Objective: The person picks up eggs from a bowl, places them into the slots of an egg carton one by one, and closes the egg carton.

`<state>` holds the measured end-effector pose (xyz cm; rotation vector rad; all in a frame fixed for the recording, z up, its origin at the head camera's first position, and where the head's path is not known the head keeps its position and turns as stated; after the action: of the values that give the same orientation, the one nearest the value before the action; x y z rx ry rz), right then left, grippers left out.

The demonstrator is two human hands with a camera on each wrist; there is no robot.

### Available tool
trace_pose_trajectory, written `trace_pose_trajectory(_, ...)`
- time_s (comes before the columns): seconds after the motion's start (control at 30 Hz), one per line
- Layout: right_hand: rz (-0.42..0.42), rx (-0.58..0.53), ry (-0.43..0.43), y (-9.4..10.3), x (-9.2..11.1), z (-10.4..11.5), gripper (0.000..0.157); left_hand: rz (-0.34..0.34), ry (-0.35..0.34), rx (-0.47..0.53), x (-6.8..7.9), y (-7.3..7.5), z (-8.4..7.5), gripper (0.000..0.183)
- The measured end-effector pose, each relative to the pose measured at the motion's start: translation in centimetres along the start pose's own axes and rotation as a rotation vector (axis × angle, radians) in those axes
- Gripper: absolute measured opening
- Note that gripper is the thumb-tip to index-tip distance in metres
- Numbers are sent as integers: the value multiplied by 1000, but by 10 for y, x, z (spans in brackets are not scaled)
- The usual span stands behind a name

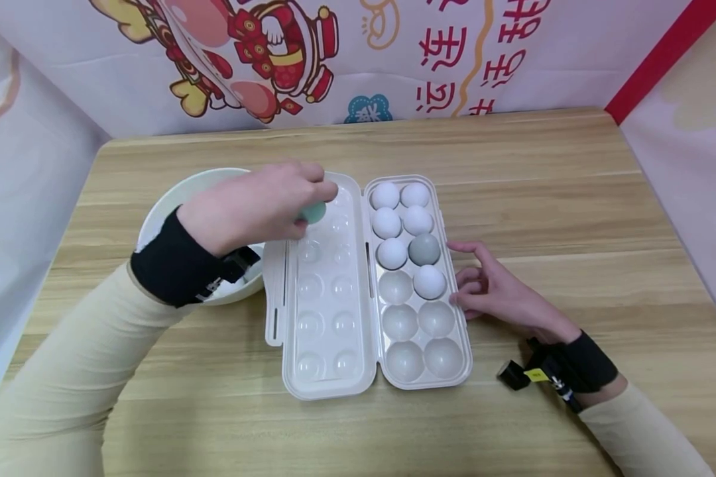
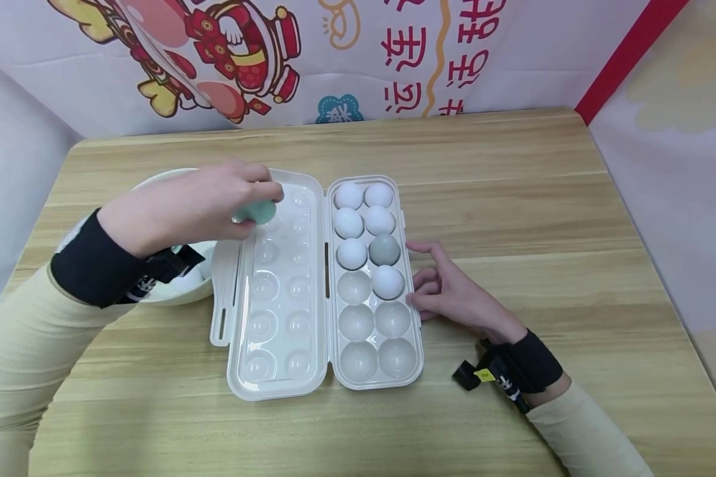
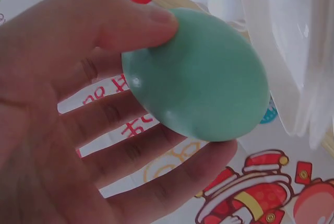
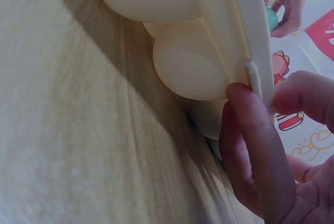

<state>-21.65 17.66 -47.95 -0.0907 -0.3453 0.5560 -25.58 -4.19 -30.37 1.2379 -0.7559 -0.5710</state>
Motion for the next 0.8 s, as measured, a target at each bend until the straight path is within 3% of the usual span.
trace_pose_trajectory(0.37,-1,-1,-3,1,0,-1,80,-69,-86,6,-18,10,-37,34)
trace_pose_trajectory(0.8,12,6,-8,1,1,0,80,-106,-206,10,-49,4,-72,35)
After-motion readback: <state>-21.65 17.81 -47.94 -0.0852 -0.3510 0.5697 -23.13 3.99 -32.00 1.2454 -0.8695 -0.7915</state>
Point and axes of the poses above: each hand's wrist, its own x-axis away from the middle knuckle, its own y-axis out of the back of the hand, z = x × y, the point moved 9 cm from there along -x, towards the middle knuckle, and after that the axes turned 13 degrees about -x, right-handed, at the moved point
